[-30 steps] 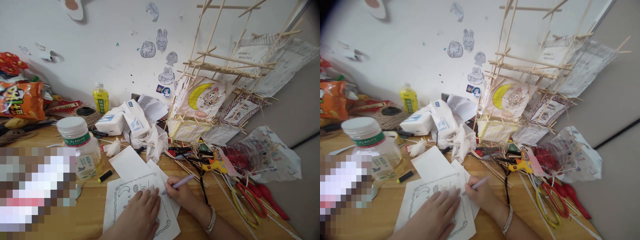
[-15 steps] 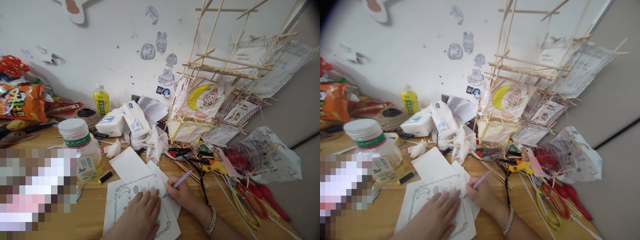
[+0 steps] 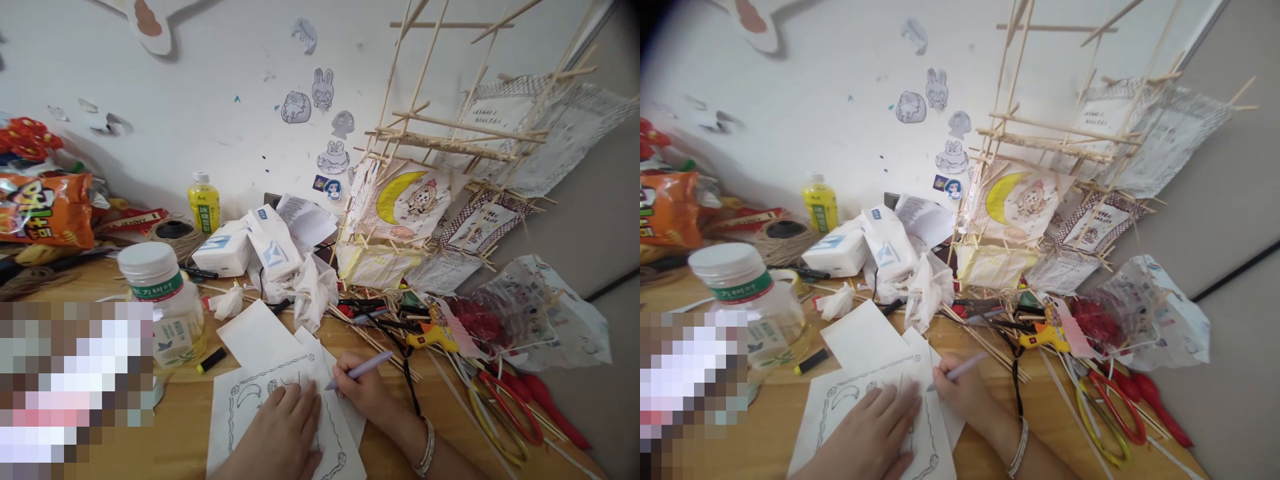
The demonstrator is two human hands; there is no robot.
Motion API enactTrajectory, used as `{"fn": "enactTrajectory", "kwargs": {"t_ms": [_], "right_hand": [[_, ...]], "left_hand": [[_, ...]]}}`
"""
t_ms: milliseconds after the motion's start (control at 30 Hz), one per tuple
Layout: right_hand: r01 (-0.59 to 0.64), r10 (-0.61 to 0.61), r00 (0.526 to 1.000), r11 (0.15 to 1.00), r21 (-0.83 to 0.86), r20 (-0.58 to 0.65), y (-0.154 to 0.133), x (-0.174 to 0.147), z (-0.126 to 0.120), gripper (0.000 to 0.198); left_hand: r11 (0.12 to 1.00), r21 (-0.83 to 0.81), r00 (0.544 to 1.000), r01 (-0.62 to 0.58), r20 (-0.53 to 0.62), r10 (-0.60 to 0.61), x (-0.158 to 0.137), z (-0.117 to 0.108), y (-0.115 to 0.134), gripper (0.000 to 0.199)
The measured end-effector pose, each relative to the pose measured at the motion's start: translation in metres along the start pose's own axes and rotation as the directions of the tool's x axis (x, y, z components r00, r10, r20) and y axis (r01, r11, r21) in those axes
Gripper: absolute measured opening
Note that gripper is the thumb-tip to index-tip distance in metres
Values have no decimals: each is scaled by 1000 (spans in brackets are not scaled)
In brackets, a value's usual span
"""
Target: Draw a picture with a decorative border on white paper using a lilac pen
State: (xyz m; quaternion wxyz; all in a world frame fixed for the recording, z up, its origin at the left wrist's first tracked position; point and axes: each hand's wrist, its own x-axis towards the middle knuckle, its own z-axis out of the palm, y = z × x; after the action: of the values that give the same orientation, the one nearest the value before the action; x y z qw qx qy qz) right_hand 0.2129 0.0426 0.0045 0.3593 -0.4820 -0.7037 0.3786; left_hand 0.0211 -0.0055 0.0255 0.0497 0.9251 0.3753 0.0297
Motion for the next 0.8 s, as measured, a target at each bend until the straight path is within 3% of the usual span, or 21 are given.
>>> {"fn": "enactTrajectory", "kwargs": {"t_ms": [467, 800], "right_hand": [[79, -74, 996, 989, -123, 50, 5, 0, 0, 30], [-22, 23, 999, 999, -42, 38, -1, 0, -1, 29]], "left_hand": [[1000, 1, 997, 7, 82, -7, 3, -8, 3, 48], [1000, -24, 999, 18, 33, -17, 0, -2, 2, 48]]}}
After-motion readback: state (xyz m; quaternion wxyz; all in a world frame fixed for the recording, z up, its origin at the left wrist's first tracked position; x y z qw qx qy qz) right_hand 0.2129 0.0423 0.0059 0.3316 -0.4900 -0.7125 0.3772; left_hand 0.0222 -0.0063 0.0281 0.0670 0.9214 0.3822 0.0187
